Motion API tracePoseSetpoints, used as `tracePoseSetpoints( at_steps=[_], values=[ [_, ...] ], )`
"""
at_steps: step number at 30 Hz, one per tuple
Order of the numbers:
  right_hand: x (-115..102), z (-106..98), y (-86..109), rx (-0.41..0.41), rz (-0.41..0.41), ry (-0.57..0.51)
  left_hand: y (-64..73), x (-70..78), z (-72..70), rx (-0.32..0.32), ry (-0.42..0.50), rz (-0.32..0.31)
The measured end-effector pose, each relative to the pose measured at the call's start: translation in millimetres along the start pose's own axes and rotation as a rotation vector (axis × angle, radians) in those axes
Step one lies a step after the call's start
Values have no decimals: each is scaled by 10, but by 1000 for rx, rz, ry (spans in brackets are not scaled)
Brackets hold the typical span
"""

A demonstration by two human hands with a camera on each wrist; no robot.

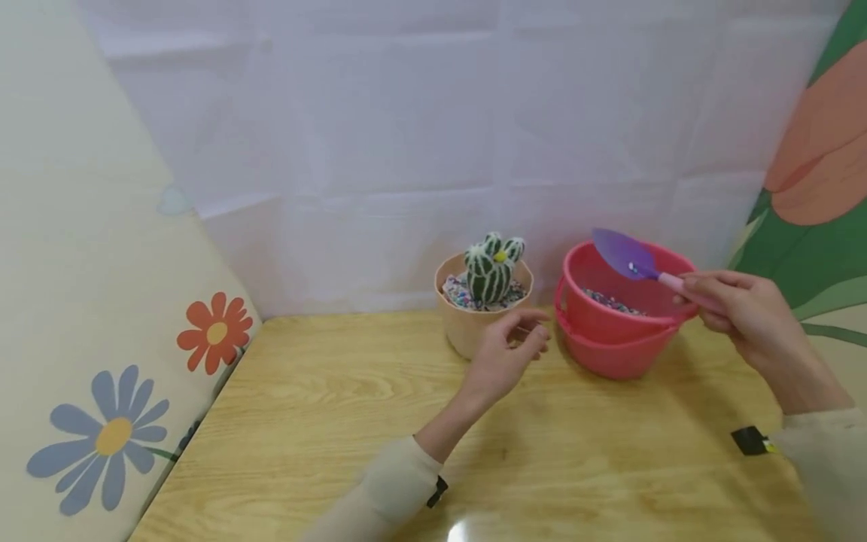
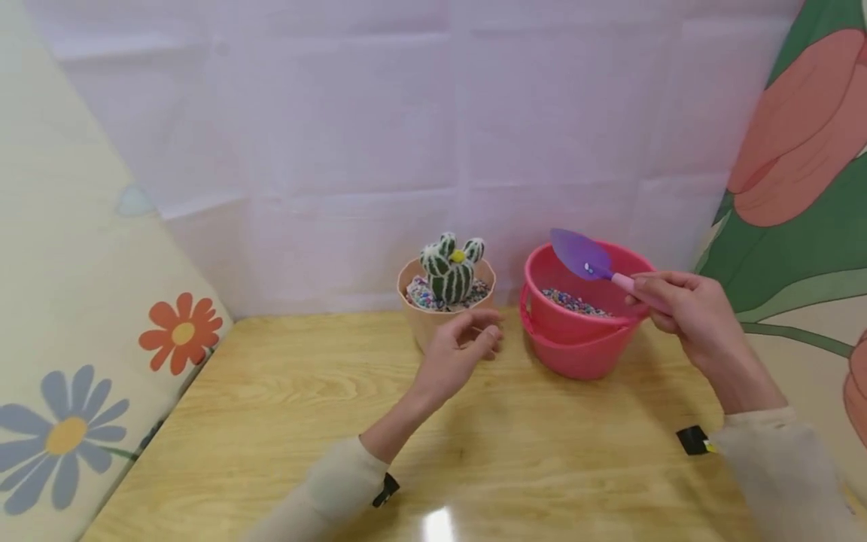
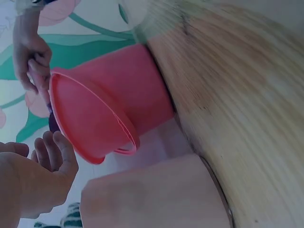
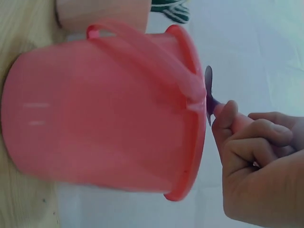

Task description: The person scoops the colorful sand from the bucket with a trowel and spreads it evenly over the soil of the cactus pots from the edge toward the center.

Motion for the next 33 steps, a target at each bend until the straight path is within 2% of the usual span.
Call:
tracePoseSetpoints(
  at_steps=[2,4,9,13,16,24,27,33],
  values=[
    [-29,-50,-18,39,9,37,-34,-6,71,-13,3,2],
    [-65,-93,-42,43,9,82,-68,-6,123,-8,-7,1],
    [-159,-179,-74,49,19,232,-162,-32,223,39,4,-26],
    [-209,-226,-83,52,32,328,-215,-79,314,89,70,-79],
    [-223,-254,-88,46,36,391,-249,-121,397,131,147,-141],
    [-228,-256,-133,69,19,524,-391,-170,571,277,492,-362],
    [-244,-224,-168,96,-6,611,-454,-177,614,327,567,-407],
    [-294,-140,-222,124,-71,880,-563,-166,705,403,672,-460]
  ],
)
Point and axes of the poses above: each hand's wrist, its own y-axis away from the middle knuckle, its own z-axis out of the palm, x = y × z, the point moved 1 cm from there along -y, towards the middle knuckle, and after that the axes turned 3 degrees about y, right-handed, at the moved point
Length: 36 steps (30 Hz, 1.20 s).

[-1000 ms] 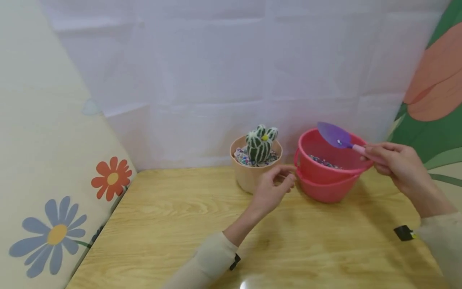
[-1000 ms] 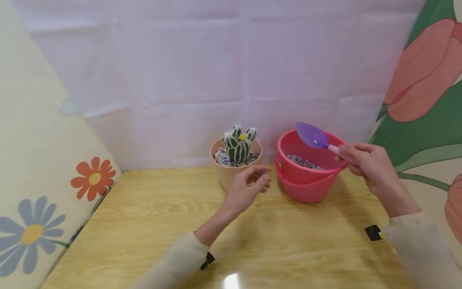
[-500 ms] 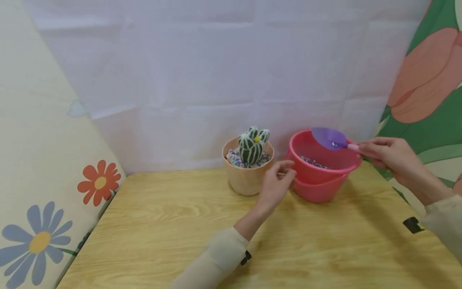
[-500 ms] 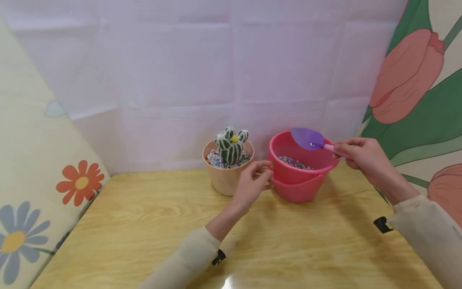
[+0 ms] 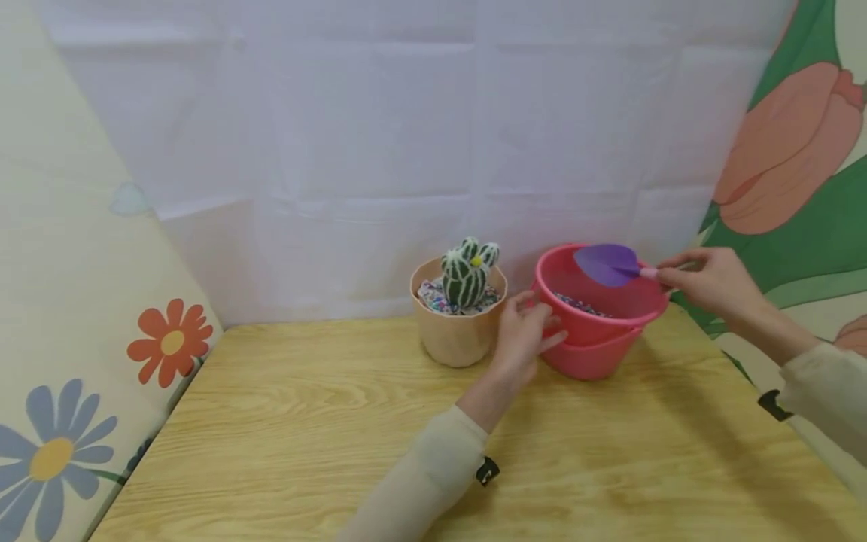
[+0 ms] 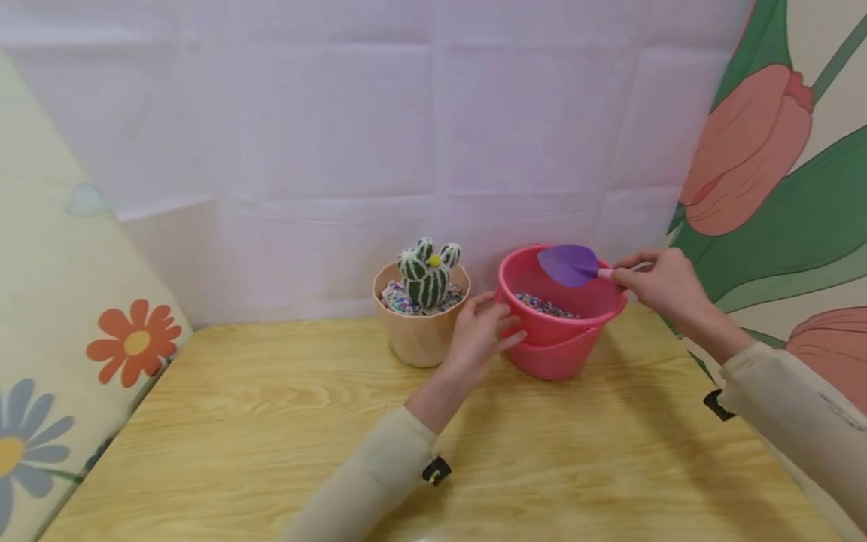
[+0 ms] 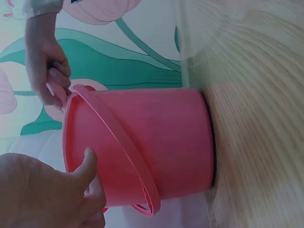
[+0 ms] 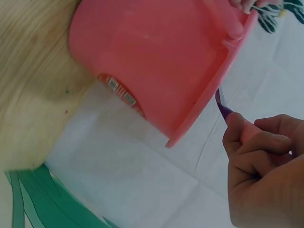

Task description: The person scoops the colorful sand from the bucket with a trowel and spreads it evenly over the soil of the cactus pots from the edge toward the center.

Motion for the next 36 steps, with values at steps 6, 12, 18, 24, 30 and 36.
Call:
tracePoseSetpoints(
  at_steps=[6,12,18,24,30,36],
  values=[
    [-20,-9,-70,29,-150,160,-62,-22,142,87,128,-23],
    [10,-13,-147,0,-380,348,-81,-78,260,162,186,-27],
    [6,-51,-283,-83,-495,512,-93,-135,356,192,168,4],
    [30,-66,-446,-140,-611,648,-87,-227,403,186,220,22],
    [24,-20,-607,-220,-658,743,-33,-296,460,189,256,30],
    [-8,5,-696,-286,-665,787,17,-343,545,186,257,34]
  ],
)
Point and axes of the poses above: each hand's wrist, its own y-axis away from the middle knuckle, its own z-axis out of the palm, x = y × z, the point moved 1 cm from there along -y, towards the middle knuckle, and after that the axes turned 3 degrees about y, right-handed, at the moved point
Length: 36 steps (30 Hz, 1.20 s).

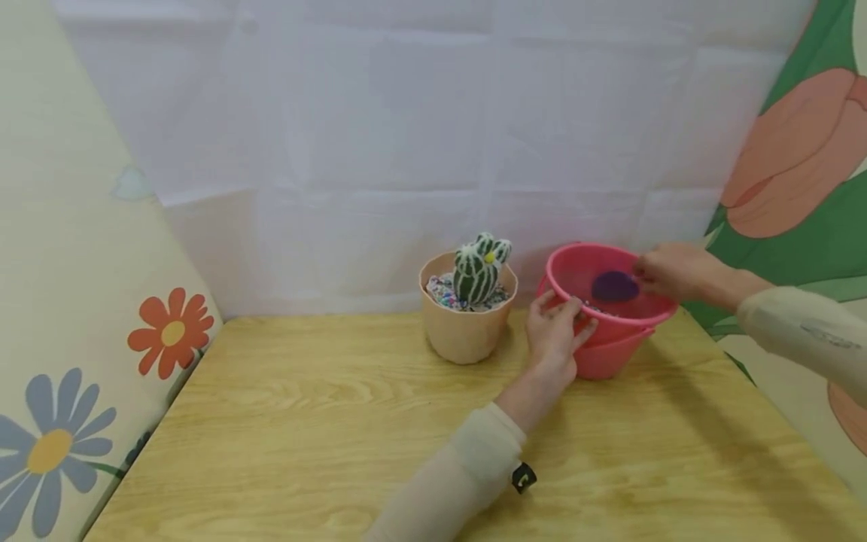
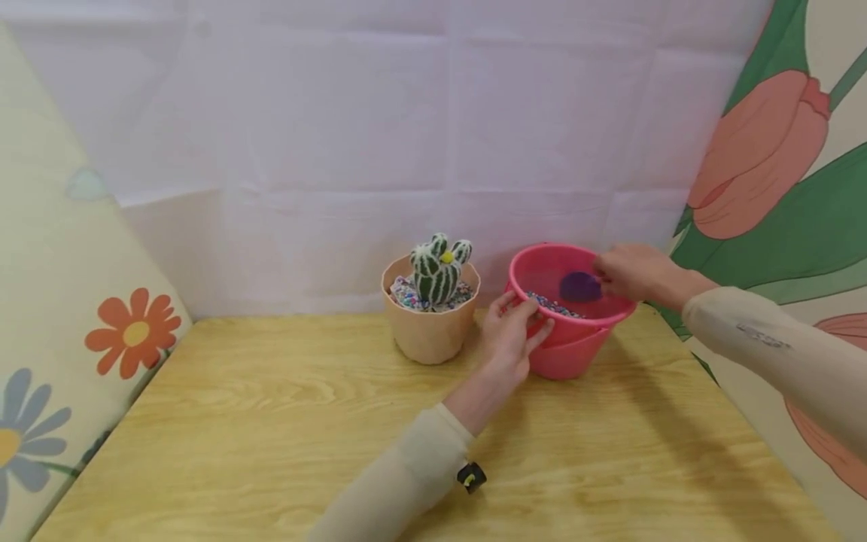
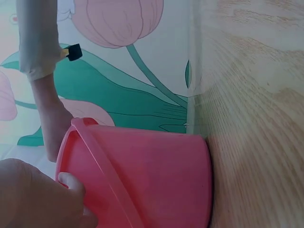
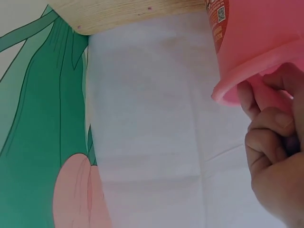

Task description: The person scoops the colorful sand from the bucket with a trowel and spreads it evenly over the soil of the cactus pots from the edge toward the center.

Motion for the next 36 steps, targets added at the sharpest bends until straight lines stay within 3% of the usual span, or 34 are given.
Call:
tracePoseSetpoints(
  at_steps=[6,11,19,36],
  values=[
    [44,38,-7,-31,-17,29,30,-42,55,0,0,-17],
    [122,86,7,-71,34,2,72,-93,106,4,-9,-50],
    [242,205,20,-35,6,-62,99,-158,140,-2,29,-87],
    [231,187,11,-106,19,-161,-97,-233,123,-65,76,-127]
  ],
)
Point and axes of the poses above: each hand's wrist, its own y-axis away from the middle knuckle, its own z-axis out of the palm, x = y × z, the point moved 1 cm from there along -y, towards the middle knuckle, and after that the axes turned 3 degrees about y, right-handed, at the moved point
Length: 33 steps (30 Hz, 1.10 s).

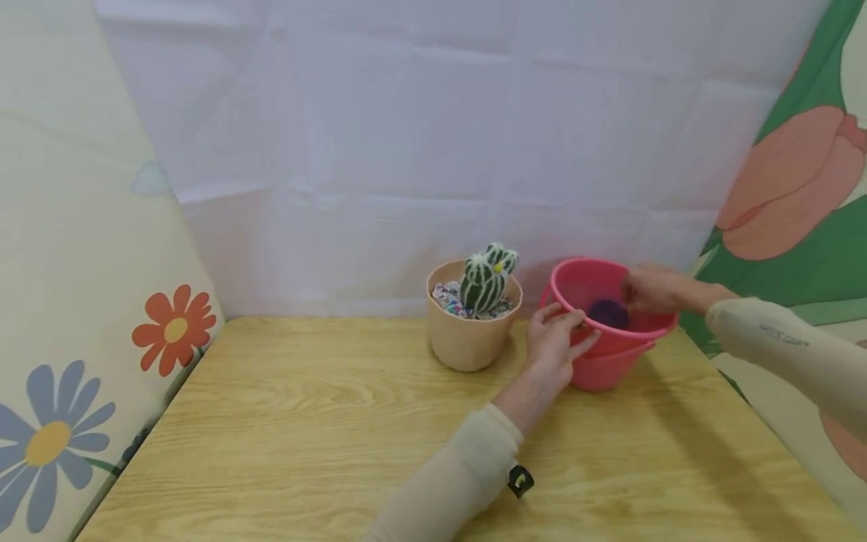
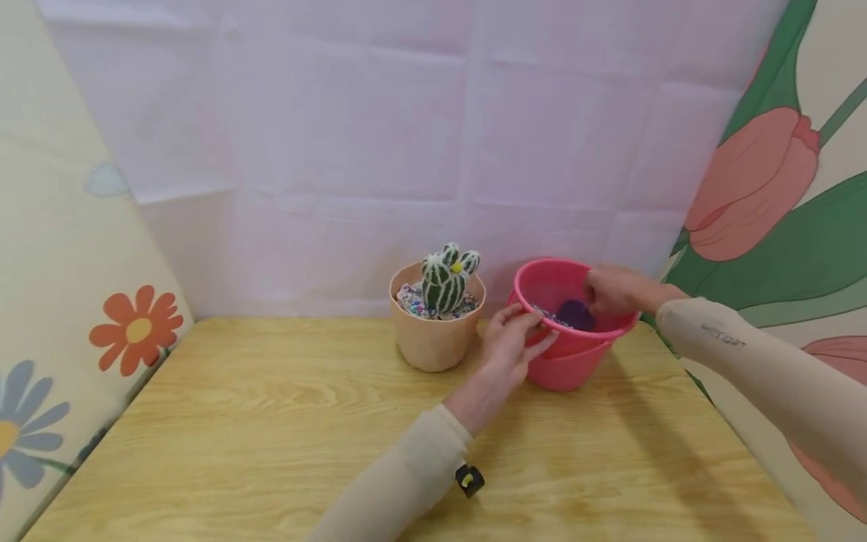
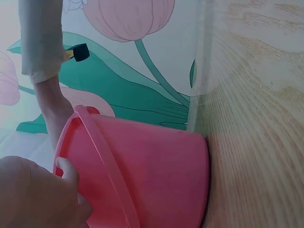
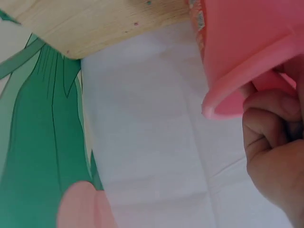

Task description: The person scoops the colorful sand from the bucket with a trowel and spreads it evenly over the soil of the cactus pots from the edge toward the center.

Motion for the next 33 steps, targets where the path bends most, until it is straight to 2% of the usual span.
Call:
tracePoseSetpoints(
  at_steps=[7,12,22,28,33],
  values=[
    [1,-70,67,-25,-39,-97,-50,43,4,-27,17,9],
    [-34,-156,101,-79,-1,-182,-95,73,0,-36,21,17],
    [-114,-257,256,-189,42,-513,-103,54,-51,-14,0,9],
    [-96,-209,258,-161,202,-645,-121,72,-35,-27,12,26],
    [-100,-50,278,-125,332,-895,-102,86,-67,-15,-13,20]
  ],
)
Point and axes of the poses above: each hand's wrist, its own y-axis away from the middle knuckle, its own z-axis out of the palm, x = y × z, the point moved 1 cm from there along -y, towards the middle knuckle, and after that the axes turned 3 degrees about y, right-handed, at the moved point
